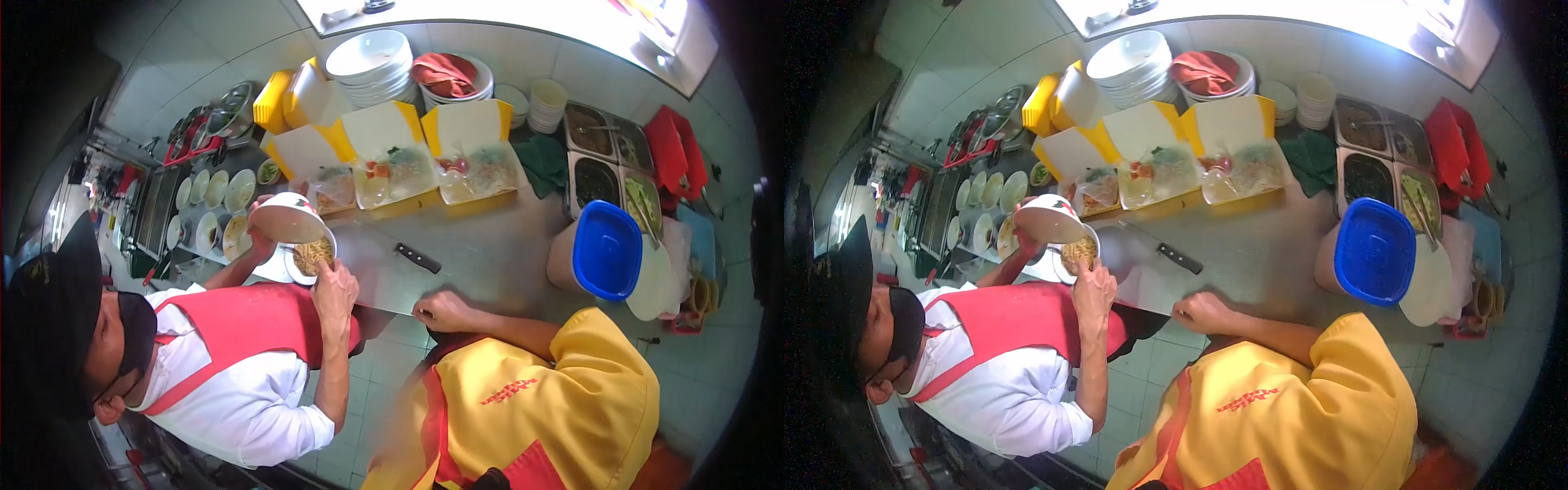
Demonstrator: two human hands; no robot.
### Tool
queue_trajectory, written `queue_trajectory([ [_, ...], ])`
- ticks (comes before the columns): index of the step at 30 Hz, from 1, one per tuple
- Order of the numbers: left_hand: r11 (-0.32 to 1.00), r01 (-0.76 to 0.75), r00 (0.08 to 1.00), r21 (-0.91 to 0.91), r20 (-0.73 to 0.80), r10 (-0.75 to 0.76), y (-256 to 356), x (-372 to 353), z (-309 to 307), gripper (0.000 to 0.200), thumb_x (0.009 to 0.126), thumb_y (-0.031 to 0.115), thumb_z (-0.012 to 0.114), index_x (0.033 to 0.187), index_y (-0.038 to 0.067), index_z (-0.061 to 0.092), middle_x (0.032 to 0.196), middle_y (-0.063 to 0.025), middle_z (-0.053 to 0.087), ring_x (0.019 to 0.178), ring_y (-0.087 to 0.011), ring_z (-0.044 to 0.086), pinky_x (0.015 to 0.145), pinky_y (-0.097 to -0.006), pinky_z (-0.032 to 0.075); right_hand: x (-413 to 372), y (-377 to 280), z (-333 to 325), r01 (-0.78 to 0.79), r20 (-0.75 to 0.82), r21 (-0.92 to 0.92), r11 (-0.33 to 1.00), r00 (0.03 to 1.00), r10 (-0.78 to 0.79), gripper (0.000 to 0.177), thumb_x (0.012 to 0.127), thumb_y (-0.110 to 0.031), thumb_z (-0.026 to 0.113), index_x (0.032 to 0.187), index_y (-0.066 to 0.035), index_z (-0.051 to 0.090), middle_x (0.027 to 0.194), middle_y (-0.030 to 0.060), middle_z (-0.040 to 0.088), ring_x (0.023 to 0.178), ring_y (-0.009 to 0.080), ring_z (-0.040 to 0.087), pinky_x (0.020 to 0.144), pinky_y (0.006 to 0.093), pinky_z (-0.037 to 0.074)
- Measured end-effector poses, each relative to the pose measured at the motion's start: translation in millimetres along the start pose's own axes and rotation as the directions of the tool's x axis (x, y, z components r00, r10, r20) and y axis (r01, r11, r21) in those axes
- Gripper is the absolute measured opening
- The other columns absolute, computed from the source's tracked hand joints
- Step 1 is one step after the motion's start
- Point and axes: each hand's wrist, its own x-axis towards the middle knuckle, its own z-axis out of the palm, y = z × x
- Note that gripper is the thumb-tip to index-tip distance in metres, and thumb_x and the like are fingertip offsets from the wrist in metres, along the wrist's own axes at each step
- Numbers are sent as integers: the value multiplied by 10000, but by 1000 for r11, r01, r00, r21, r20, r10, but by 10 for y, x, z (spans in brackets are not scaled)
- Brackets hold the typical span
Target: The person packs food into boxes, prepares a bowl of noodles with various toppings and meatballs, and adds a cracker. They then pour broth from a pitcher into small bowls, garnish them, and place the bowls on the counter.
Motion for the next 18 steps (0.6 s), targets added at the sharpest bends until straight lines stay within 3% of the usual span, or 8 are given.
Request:
queue_trajectory([
  [4, 958, -170, 978, 229, 158, 136, 1, -45, 45, 154, 838, 61, 470, 892, 95, 611, 903, -53, 555, 839, -185, 550, 708, -302, 458, 105, 6, -434, -125, -254, -55, 991, 961, 108, 133, 786, -161, 620, 758, -32, 619, 649, 171, 602, 601, 352, 598, 549, 429, 474],
  [9, 937, -209, 975, 279, 131, 178, -218, 15, 320, 196, 832, 86, 486, 861, 100, 679, 916, -49, 597, 917, -177, 557, 810, -319, 452, -152, 222, -753, -316, -363, -73, 946, 892, 270, 129, 793, -146, 614, 772, -19, 612, 699, 163, 619, 652, 339, 611, 570, 411, 480],
  [11, 973, -44, 999, 226, 41, 36, -184, 65, 231, 195, 827, 106, 491, 864, 101, 683, 931, -43, 600, 970, -174, 553, 856, -334, 434, -369, 386, -734, -395, -338, -102, 913, 877, 341, 118, 796, -139, 611, 784, -22, 602, 719, 164, 612, 660, 335, 604, 597, 418, 480],
  [12, 880, -290, 947, 375, 245, 207, -179, 79, 116, 197, 834, 107, 485, 953, 101, 642, 969, -52, 597, 1002, -165, 547, 876, -365, 418, -448, 439, -714, -402, -344, -110, 909, 874, 344, 118, 796, -139, 611, 784, -22, 602, 719, 164, 612, 660, 335, 604, 597, 418, 480],
  [13, 884, -286, 949, 369, 240, 207, -133, 60, 12, 197, 834, 107, 485, 953, 101, 642, 969, -52, 597, 1002, -165, 547, 876, -365, 418, -512, 451, -689, -348, -405, -61, 936, 866, 295, 115, 798, -141, 595, 783, -28, 591, 724, 165, 596, 673, 337, 589, 609, 430, 472],
  [15, 879, -383, 909, 285, 289, 302, -93, -21, -158, 180, 842, 114, 480, 965, 92, 609, 998, -52, 585, 979, -171, 548, 876, -388, 405, -600, 471, -519, -288, -427, -115, 951, 878, 215, 110, 801, -144, 559, 778, -38, 566, 729, 163, 561, 687, 346, 556, 624, 453, 453],
  [17, 954, -267, 954, 133, 175, 243, -167, -205, 69, 242, 857, 143, 448, 1079, 174, 540, 987, -50, 568, 937, -176, 539, 830, -390, 400, -637, 721, -325, -216, -369, -361, 907, 926, 74, 101, 796, -149, 521, 773, -53, 542, 737, 163, 533, 708, 355, 525, 624, 467, 429],
  [18, 900, 23, 989, -436, 144, 44, -189, -237, 326, 287, 865, 157, 433, 1137, 214, 505, 981, -50, 559, 915, -179, 534, 807, -391, 398, -635, 758, -349, -290, -341, -445, 847, 930, 139, 99, 799, -152, 523, 788, -56, 540, 760, 161, 543, 723, 352, 540, 645, 467, 439],
])
